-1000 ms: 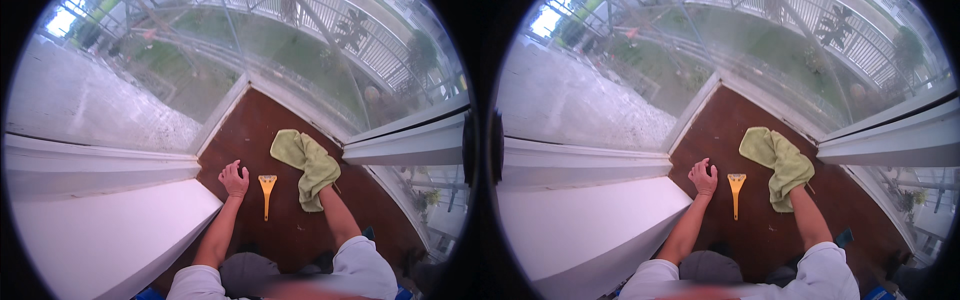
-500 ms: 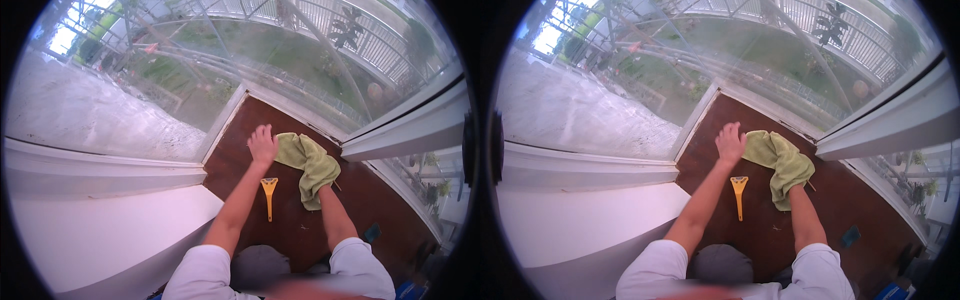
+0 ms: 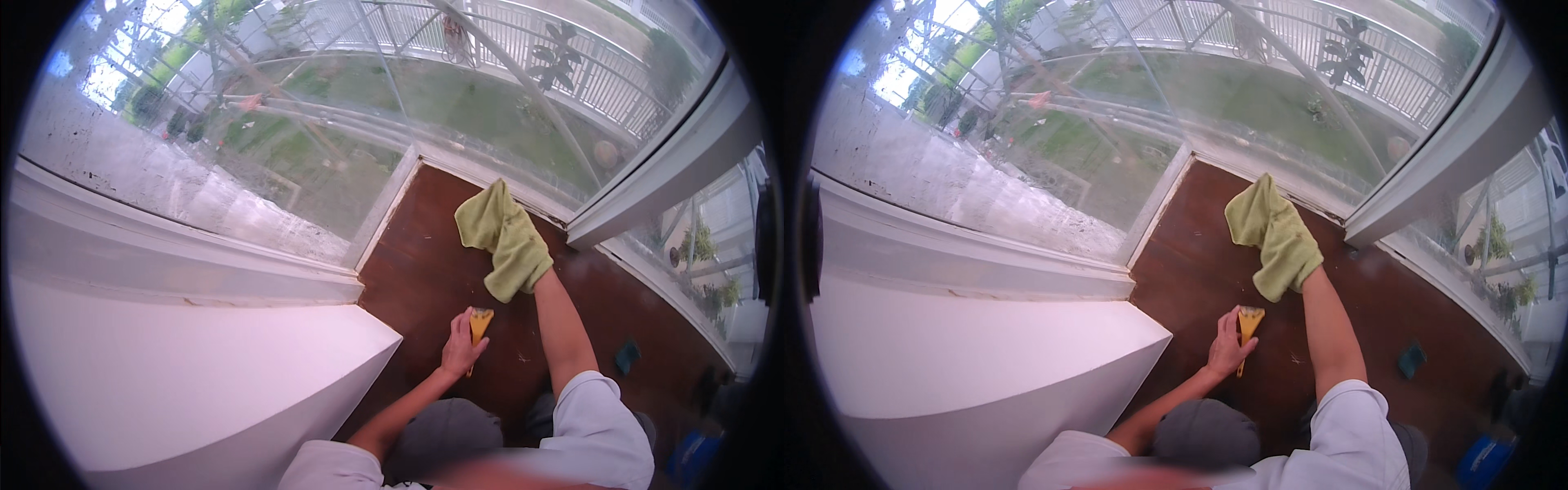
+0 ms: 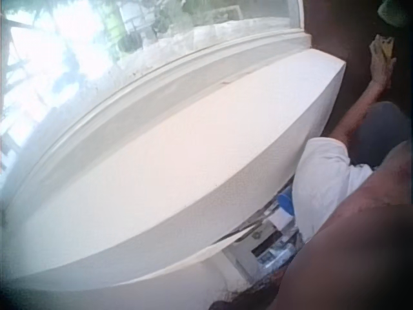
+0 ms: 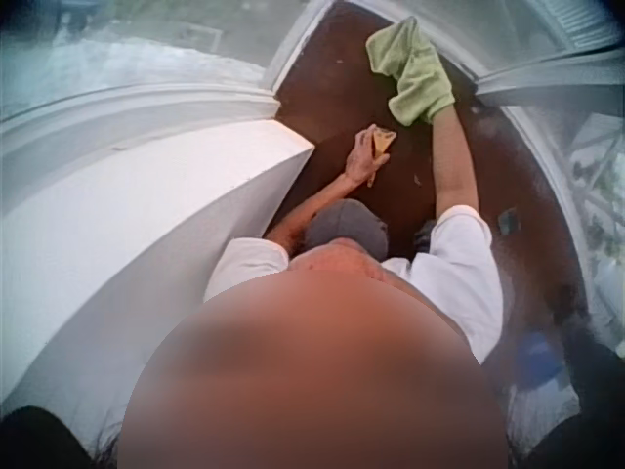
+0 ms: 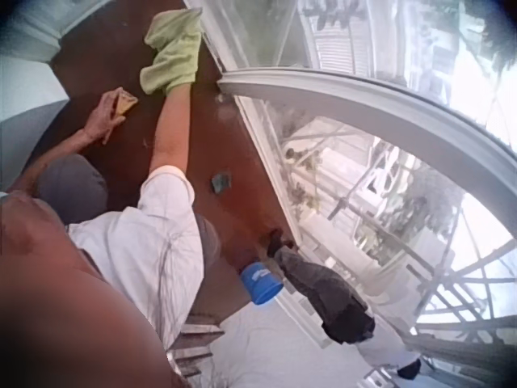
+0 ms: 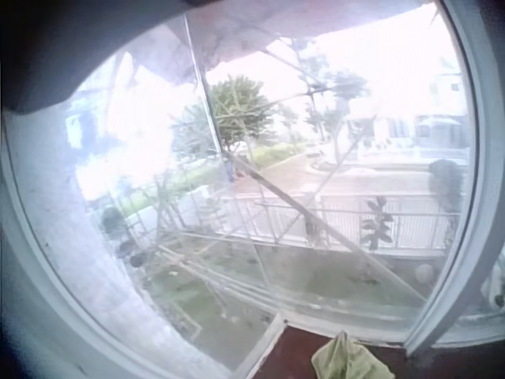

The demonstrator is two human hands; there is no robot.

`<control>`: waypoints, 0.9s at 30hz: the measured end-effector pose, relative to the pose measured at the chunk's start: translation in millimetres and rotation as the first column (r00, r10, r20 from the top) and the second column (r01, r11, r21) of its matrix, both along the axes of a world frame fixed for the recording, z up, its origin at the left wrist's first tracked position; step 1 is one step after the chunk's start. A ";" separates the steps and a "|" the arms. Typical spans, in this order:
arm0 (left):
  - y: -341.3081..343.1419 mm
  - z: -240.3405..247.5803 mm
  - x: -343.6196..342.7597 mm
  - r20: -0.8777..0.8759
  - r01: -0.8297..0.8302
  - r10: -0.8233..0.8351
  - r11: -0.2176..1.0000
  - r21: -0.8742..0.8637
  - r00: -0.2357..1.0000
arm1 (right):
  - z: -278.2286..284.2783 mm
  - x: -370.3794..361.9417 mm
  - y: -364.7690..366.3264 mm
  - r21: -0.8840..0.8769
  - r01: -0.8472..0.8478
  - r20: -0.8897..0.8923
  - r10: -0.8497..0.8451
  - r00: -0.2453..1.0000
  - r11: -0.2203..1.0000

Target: The person sits on the floor and cleans the lower section of a window frame using a green cloth and a yellow scraper. They alternate between scraping the frame and wiping it down with the cloth.

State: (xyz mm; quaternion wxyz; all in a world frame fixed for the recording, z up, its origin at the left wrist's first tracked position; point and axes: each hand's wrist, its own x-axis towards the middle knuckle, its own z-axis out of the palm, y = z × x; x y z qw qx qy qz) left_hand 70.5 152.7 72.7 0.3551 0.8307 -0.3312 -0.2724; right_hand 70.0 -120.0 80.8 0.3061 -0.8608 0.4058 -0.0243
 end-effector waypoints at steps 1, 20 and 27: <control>6.1 -1.5 5.7 -0.031 0.030 -0.029 0.999 0.029 0.999 | 3.1 19.3 -1.0 -0.016 -0.013 0.046 0.014 0.999 1.000; 25.3 -55.2 89.3 0.624 -0.187 0.146 0.982 -0.001 0.768 | 18.3 244.2 -36.7 0.073 -0.306 -0.189 0.314 0.930 0.949; 25.2 -54.7 86.6 0.644 -0.208 0.163 0.978 -0.006 0.748 | 34.8 247.1 -13.9 -0.077 -0.222 -0.092 0.215 0.972 0.972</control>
